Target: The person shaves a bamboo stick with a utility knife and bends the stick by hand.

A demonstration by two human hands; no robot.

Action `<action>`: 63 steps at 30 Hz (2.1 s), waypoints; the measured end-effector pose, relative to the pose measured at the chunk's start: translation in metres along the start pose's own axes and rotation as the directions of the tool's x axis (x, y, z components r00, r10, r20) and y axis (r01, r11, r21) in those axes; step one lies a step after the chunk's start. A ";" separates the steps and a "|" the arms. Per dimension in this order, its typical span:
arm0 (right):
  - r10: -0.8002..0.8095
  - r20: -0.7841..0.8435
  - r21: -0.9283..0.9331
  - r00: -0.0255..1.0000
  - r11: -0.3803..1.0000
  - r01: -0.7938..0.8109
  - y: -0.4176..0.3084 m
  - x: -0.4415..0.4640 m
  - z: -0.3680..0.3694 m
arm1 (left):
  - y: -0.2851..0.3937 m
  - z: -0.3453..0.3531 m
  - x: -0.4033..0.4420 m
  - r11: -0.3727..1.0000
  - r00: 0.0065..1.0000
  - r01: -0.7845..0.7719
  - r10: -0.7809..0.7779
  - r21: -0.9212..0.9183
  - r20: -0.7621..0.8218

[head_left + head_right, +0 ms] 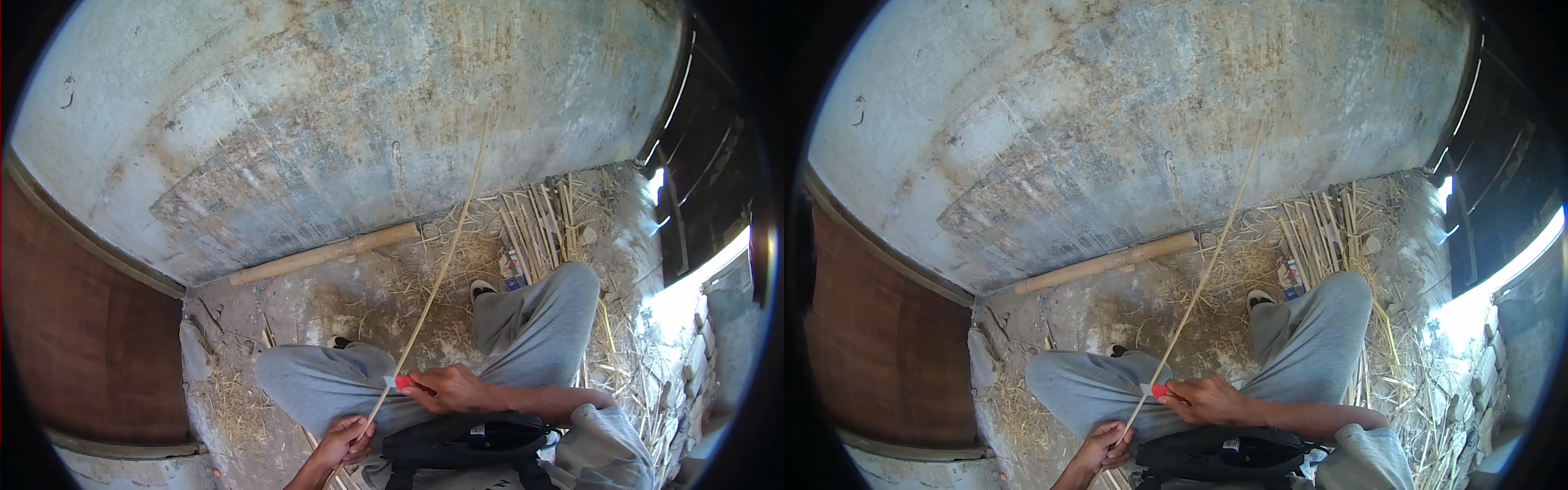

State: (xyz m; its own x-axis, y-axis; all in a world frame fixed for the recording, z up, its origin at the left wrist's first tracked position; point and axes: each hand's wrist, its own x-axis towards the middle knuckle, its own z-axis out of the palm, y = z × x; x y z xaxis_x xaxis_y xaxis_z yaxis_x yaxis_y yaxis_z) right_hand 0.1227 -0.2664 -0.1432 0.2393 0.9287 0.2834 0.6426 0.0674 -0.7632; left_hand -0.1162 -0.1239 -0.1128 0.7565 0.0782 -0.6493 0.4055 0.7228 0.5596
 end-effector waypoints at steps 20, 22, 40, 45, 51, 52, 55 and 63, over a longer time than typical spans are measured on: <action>0.223 -0.187 -0.060 0.957 0.969 -0.238 0.021 0.020 -0.030 | -0.001 -0.002 0.003 1.000 1.000 -0.008 0.008 -0.003 0.001; 0.216 -0.210 -0.058 0.953 0.971 -0.233 0.023 0.021 -0.029 | 0.000 -0.001 0.002 1.000 1.000 -0.019 0.019 0.015 -0.020; 0.394 -0.432 -0.128 0.811 0.864 -0.488 0.044 0.047 -0.058 | 0.000 -0.016 -0.016 0.985 0.989 0.121 -0.109 -0.124 0.100; 0.350 -0.625 -0.117 0.698 0.842 -0.526 0.082 0.045 -0.074 | -0.007 0.012 -0.043 0.970 0.977 -0.125 0.157 0.211 -0.144; 0.559 -0.530 0.420 0.638 0.827 -0.374 0.091 0.046 -0.072 | -0.013 0.000 -0.062 0.948 0.962 -0.189 0.231 0.256 -0.144; 0.640 -0.398 0.664 0.657 0.695 -0.276 0.090 0.049 -0.068 | -0.014 -0.001 -0.059 0.947 0.959 -0.197 0.240 0.253 -0.148; 0.682 -0.256 0.719 0.685 0.608 -0.336 0.067 0.047 -0.073 | -0.021 0.001 -0.053 0.956 0.944 -0.142 0.209 0.256 -0.255; 0.265 -0.525 0.160 0.809 0.964 -0.213 0.042 0.067 -0.090 | -0.039 0.005 -0.041 0.463 0.738 -0.238 0.657 0.854 -0.151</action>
State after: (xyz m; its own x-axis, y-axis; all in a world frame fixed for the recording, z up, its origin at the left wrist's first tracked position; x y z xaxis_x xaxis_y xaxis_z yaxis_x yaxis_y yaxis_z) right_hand 0.2312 -0.2341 -0.1047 0.7462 0.5772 0.3316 0.4524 -0.0743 -0.8887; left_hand -0.1607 -0.1586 -0.1057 0.7479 0.6362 -0.1892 0.4455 -0.2699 0.8536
